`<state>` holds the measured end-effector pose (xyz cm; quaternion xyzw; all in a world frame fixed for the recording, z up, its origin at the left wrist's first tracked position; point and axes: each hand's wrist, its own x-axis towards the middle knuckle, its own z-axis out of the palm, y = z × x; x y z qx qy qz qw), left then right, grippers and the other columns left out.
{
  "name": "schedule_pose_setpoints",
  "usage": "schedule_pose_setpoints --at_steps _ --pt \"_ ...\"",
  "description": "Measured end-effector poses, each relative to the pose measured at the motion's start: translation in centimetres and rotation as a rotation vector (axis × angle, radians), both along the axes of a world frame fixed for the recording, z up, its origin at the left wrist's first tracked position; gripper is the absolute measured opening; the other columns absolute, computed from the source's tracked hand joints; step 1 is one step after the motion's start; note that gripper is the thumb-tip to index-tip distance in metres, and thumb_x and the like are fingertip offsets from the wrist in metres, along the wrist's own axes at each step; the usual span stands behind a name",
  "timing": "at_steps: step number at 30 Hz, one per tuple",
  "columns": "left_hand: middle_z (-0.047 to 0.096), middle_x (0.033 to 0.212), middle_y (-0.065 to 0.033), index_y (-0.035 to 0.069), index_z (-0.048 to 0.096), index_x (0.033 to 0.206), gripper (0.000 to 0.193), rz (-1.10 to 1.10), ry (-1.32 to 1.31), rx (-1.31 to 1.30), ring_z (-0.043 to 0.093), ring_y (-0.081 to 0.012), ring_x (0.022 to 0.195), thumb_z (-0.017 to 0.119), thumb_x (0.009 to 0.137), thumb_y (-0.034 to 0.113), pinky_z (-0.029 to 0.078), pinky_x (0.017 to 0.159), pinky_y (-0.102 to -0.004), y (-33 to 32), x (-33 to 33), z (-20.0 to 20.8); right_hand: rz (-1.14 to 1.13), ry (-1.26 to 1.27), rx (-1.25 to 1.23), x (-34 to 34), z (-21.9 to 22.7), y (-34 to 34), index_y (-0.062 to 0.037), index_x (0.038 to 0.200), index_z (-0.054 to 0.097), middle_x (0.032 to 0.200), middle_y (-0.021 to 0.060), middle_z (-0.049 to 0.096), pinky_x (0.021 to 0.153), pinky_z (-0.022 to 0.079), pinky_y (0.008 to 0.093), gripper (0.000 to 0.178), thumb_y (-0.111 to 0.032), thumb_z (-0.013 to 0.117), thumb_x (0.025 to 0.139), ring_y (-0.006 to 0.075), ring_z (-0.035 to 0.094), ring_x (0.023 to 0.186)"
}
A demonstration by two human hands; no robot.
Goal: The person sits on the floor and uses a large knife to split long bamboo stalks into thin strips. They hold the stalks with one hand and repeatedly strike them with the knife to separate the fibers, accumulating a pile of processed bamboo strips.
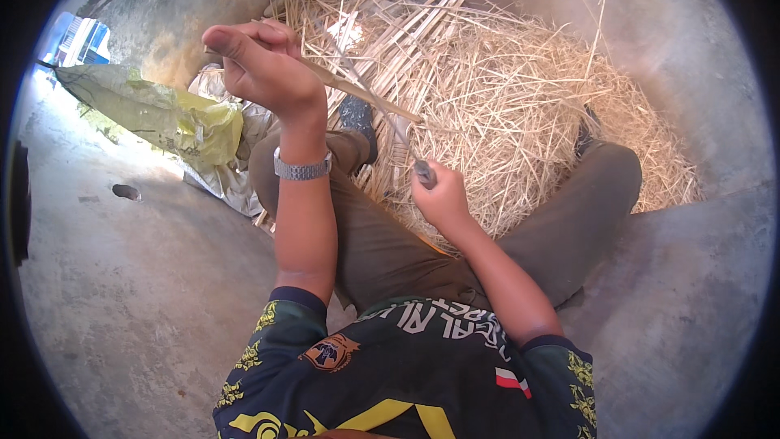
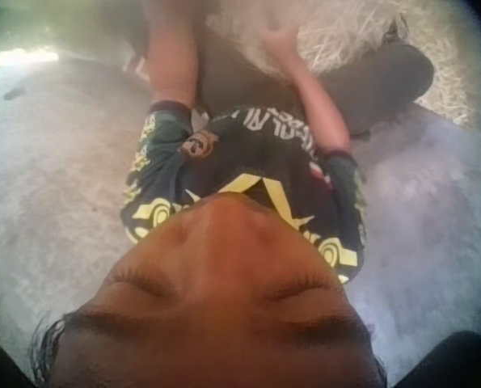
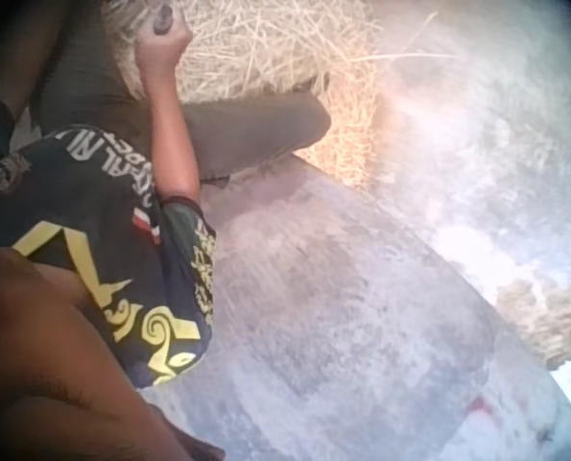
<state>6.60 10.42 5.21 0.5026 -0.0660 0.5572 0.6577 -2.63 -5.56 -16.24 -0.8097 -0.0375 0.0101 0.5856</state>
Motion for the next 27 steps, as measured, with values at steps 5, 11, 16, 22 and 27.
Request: schedule_pose_setpoints --at_steps 5,11,16,22,27 --pt "0.046 0.056 -0.0040 0.008 0.042 0.064 0.070 0.025 0.050 0.089 0.042 -0.0102 0.048 0.034 0.105 0.064 0.032 0.047 -0.0236 1.0 0.2 -0.1 0.010 0.397 -0.339 1.8 -1.1 -1.0 -0.0038 0.084 0.070 0.070 0.0147 0.068 0.067 0.053 0.0420 0.026 -0.030 0.067 0.085 0.0308 0.069 0.067" --pt "0.045 0.052 0.0012 0.009 0.046 0.058 0.072 -0.010 -0.021 0.004 0.039 -0.0061 0.048 0.042 0.103 0.064 0.028 0.049 -0.0219 1.0 0.5 -0.3 -0.009 0.050 -0.081 1.3 1.7 0.8 -0.0031 0.083 0.070 0.068 0.0133 0.068 0.064 0.052 0.0419 0.025 -0.027 0.066 0.087 0.0306 0.068 0.064" --pt "0.047 0.053 0.0013 0.008 0.048 0.059 0.072 -0.004 0.043 0.031 0.040 -0.0056 0.048 0.042 0.103 0.064 0.028 0.049 -0.0216 -0.3 -0.5 -0.2 -0.033 0.335 -0.394 3.7 -5.2 0.2 -0.0043 0.087 0.073 0.073 0.0154 0.070 0.067 0.053 0.0448 0.024 -0.026 0.065 0.087 0.0324 0.069 0.068" --pt "0.047 0.052 -0.0014 0.010 0.046 0.064 0.071 0.010 0.057 0.165 0.040 -0.0079 0.046 0.034 0.103 0.067 0.030 0.044 -0.0219 -1.2 0.1 -0.1 -0.061 0.312 -0.335 3.9 -6.4 0.5 -0.0024 0.088 0.073 0.079 0.0169 0.072 0.069 0.054 0.0444 0.025 -0.026 0.064 0.088 0.0328 0.070 0.071" --pt "0.045 0.053 -0.0026 0.009 0.047 0.066 0.071 -0.002 0.042 0.148 0.042 -0.0095 0.045 0.033 0.103 0.068 0.033 0.043 -0.0233 -0.8 -0.3 -0.4 0.064 0.106 -0.204 4.7 -1.3 2.1 -0.0028 0.092 0.073 0.077 0.0131 0.072 0.060 0.053 0.0387 0.025 -0.026 0.064 0.091 0.0266 0.069 0.065"
